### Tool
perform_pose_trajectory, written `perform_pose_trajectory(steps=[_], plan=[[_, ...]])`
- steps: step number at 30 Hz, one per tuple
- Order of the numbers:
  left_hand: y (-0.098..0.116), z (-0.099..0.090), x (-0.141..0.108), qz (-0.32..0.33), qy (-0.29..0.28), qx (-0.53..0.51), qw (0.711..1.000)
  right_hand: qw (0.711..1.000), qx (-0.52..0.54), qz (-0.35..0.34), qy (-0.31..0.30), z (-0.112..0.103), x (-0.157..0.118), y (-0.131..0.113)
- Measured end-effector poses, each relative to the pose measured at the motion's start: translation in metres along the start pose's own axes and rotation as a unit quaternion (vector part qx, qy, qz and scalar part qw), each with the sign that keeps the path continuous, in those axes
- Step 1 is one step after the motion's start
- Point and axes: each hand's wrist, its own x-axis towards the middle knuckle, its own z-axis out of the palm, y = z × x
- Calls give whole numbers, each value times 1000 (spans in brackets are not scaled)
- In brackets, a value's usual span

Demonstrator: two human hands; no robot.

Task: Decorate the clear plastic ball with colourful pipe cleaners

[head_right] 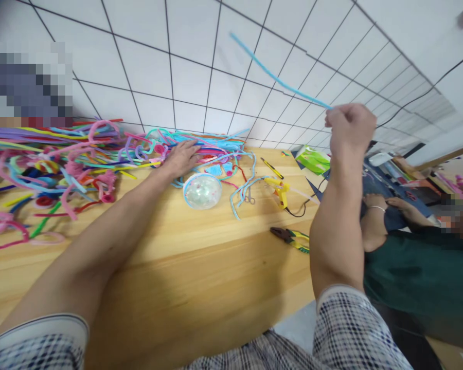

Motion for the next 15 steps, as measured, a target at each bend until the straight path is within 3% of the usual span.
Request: perform_pose_trajectory(steps=[2,4,5,7,9,11,15], plan=[[1,0,0,-1,-4,10,1000,981,165,86,-53,-35,-33,-25],[2,0,0,-2,-3,14,1000,953,244,122,-134,-61,-68,-45],[2,0,0,-3,0,12,1000,943,246,129,-182,-70,-84,-52],[2,1,0,-4,4,8,1000,913,188,105,-345,-79,-110,-61],[1,2,0,-4,4,11,1000,860,132,54,-489,-74,-127,-64],[0,3,1,-5,5,16,1000,853,103,12,-511,-56,-130,-66],[0,3,1,-6,9,12,1000,909,39,-21,-415,10,-107,-71]])
